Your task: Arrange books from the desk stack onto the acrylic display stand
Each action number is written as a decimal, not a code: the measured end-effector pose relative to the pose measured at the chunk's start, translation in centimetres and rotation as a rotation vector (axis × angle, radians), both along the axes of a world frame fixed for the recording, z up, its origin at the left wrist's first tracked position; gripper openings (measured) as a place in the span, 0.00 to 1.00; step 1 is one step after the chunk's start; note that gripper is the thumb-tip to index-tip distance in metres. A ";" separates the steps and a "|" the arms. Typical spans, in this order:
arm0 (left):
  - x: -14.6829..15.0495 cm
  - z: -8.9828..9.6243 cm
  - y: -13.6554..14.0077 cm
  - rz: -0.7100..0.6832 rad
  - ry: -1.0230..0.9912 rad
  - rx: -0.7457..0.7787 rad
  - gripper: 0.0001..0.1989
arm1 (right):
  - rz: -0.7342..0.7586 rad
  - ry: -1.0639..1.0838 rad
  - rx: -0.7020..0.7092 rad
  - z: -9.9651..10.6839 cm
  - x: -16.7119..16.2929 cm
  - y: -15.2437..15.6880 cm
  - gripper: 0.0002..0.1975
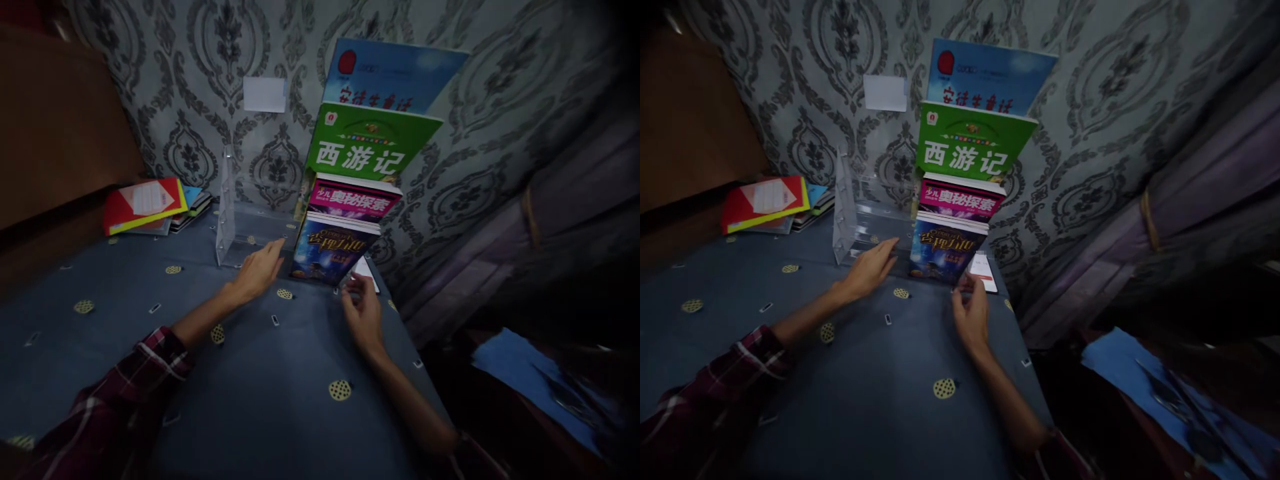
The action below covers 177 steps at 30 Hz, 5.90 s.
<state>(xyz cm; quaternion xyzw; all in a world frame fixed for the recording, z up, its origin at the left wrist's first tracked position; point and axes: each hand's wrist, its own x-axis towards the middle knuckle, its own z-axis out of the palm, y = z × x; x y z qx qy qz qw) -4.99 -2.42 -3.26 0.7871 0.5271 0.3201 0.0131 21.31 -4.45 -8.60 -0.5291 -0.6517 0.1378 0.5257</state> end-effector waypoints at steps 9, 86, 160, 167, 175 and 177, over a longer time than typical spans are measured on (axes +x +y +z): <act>-11.6 -0.2 -1.9 0.351 0.092 0.106 0.15 | 0.360 -0.168 -0.157 -0.8 -3.2 -3.2 0.13; -25.4 -2.0 -5.4 0.533 0.786 -0.422 0.22 | 0.460 -0.316 -0.179 -0.2 -3.1 -2.7 0.15; -8.2 -6.0 -17.7 0.196 0.227 -0.220 0.19 | 0.512 -0.644 -0.103 -0.1 -3.0 -7.6 0.18; -3.8 -5.4 -17.2 0.035 0.182 -0.240 0.18 | 0.379 -0.716 -0.134 -0.2 0.1 -7.9 0.20; -0.6 -2.4 -15.4 -0.169 0.263 -0.334 0.14 | 0.251 -0.783 -0.076 -0.9 3.1 -8.4 0.20; -1.2 -1.9 -14.0 -0.197 0.253 -0.358 0.13 | 0.239 -0.813 -0.080 -0.7 3.1 -8.6 0.20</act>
